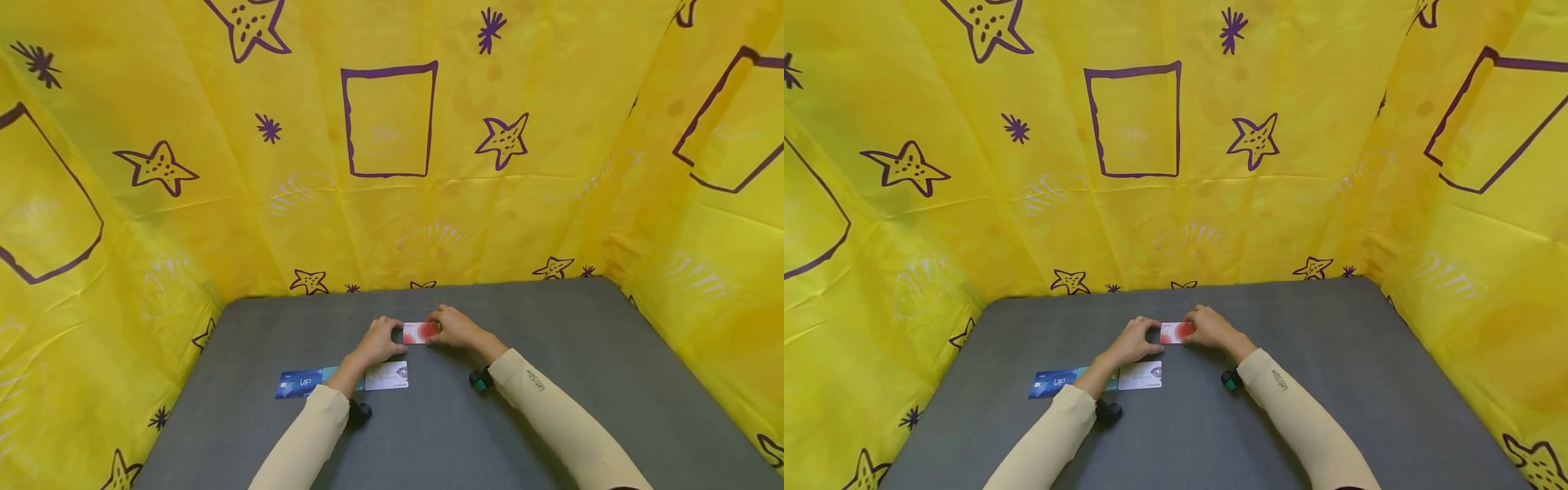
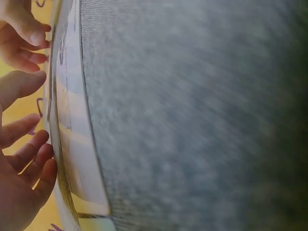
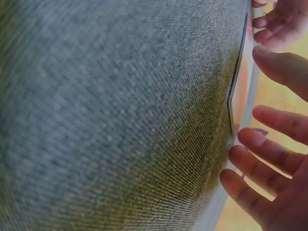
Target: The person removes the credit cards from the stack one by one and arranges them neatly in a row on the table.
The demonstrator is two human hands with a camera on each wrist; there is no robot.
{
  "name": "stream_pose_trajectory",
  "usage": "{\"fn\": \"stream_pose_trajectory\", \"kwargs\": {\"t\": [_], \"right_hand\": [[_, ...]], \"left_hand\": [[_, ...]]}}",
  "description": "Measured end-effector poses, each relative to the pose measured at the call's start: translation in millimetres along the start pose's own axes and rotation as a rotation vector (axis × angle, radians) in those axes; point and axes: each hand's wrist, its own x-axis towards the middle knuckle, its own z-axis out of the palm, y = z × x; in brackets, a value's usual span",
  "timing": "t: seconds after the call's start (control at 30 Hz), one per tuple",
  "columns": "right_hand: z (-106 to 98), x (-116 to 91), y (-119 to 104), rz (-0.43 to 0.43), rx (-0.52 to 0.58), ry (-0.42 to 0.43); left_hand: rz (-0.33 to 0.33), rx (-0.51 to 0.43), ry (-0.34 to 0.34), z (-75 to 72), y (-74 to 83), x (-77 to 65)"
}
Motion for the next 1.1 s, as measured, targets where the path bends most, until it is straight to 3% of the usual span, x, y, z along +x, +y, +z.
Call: {"fn": "stream_pose_trajectory", "kwargs": {"t": [0.43, 0.77, 1.1], "right_hand": [[-4, 7, 1, 0.015, -0.046, -0.069], [-4, 9, 1, 0.012, -0.077, -0.093], [-5, 9, 2, 0.003, -0.077, -0.085]], "left_hand": [[-0.011, 0.093, 0.004, 3.9, 6.0, 13.5], [-0.037, 0.086, -0.036, 3.4, 8.9, 19.4], [-0.068, 0.06, -0.024, 6.0, 7.9, 22.2]]}}
